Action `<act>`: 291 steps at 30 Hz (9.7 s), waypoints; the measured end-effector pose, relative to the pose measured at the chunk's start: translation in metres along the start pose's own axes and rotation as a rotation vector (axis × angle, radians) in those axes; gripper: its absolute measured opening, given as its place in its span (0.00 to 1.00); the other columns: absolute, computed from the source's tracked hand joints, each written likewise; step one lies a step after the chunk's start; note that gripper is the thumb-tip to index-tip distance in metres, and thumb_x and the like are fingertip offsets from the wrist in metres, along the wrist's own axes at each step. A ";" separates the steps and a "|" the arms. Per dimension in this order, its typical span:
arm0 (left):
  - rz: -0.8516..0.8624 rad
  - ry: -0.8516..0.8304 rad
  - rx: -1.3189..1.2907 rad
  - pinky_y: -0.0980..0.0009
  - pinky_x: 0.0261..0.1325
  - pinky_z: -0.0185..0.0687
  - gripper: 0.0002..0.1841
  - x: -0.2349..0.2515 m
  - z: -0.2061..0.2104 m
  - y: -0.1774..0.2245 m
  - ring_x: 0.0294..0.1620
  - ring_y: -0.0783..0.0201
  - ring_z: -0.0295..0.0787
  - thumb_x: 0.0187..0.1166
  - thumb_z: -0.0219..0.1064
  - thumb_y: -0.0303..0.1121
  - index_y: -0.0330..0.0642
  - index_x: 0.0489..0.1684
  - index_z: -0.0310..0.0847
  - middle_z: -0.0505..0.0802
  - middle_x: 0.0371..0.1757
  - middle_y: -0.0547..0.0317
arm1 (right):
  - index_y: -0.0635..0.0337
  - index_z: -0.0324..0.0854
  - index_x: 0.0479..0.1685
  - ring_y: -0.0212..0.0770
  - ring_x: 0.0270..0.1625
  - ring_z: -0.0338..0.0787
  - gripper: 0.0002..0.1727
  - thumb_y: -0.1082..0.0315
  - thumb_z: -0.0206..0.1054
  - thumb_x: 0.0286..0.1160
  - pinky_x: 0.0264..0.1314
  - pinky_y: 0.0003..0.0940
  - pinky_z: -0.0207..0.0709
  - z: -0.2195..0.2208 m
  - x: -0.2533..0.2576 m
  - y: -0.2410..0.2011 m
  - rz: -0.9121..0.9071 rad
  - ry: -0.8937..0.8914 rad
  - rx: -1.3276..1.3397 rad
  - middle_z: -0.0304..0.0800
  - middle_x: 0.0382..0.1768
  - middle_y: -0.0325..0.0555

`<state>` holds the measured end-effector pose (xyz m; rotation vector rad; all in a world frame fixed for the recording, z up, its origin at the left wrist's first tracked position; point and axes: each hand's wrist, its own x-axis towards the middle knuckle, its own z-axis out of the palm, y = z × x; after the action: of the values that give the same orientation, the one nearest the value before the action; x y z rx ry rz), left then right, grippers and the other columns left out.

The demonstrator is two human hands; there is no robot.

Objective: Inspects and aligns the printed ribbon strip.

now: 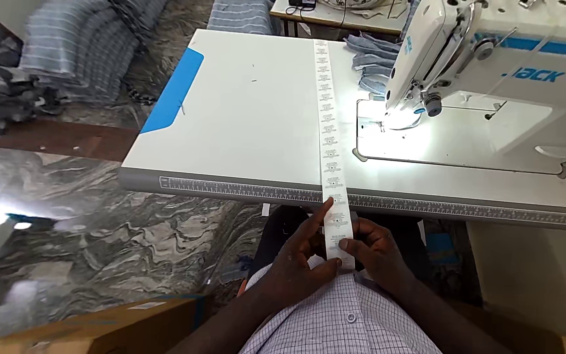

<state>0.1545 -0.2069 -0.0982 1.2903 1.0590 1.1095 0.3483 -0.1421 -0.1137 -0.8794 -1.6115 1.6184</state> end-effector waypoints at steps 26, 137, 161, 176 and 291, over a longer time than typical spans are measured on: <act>-0.063 0.067 -0.156 0.61 0.48 0.94 0.47 0.015 -0.011 0.007 0.47 0.55 0.93 0.78 0.65 0.16 0.63 0.96 0.47 0.84 0.71 0.51 | 0.60 0.85 0.40 0.34 0.25 0.84 0.05 0.71 0.72 0.69 0.25 0.26 0.79 -0.002 -0.004 0.010 -0.042 -0.130 0.046 0.87 0.28 0.44; -0.073 0.043 -0.101 0.62 0.51 0.94 0.45 -0.002 -0.005 -0.001 0.48 0.55 0.93 0.73 0.71 0.17 0.60 0.93 0.57 0.88 0.66 0.52 | 0.56 0.85 0.37 0.34 0.26 0.81 0.11 0.57 0.69 0.76 0.26 0.25 0.74 -0.005 0.003 0.008 0.030 0.016 -0.039 0.82 0.26 0.41; -0.063 -0.034 -0.141 0.59 0.56 0.94 0.50 -0.005 -0.003 -0.014 0.51 0.53 0.93 0.70 0.73 0.15 0.60 0.95 0.53 0.87 0.69 0.50 | 0.60 0.85 0.38 0.38 0.27 0.85 0.06 0.67 0.69 0.77 0.28 0.29 0.81 -0.001 0.005 0.012 0.042 0.022 0.024 0.86 0.28 0.46; -0.040 0.047 -0.051 0.62 0.51 0.95 0.45 -0.001 0.000 -0.005 0.47 0.56 0.93 0.73 0.73 0.18 0.60 0.93 0.58 0.88 0.69 0.55 | 0.56 0.83 0.38 0.34 0.25 0.80 0.10 0.59 0.69 0.77 0.24 0.25 0.75 -0.004 0.002 0.010 -0.003 0.005 -0.014 0.82 0.26 0.42; -0.082 0.086 -0.098 0.66 0.43 0.93 0.45 0.002 -0.002 -0.001 0.38 0.58 0.91 0.76 0.70 0.18 0.61 0.94 0.56 0.89 0.65 0.54 | 0.57 0.85 0.40 0.34 0.27 0.83 0.10 0.60 0.69 0.76 0.27 0.26 0.78 -0.002 0.007 0.010 -0.011 0.043 -0.010 0.85 0.28 0.42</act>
<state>0.1529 -0.2048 -0.0994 1.1205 1.0977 1.1485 0.3456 -0.1353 -0.1233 -0.9029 -1.5931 1.5744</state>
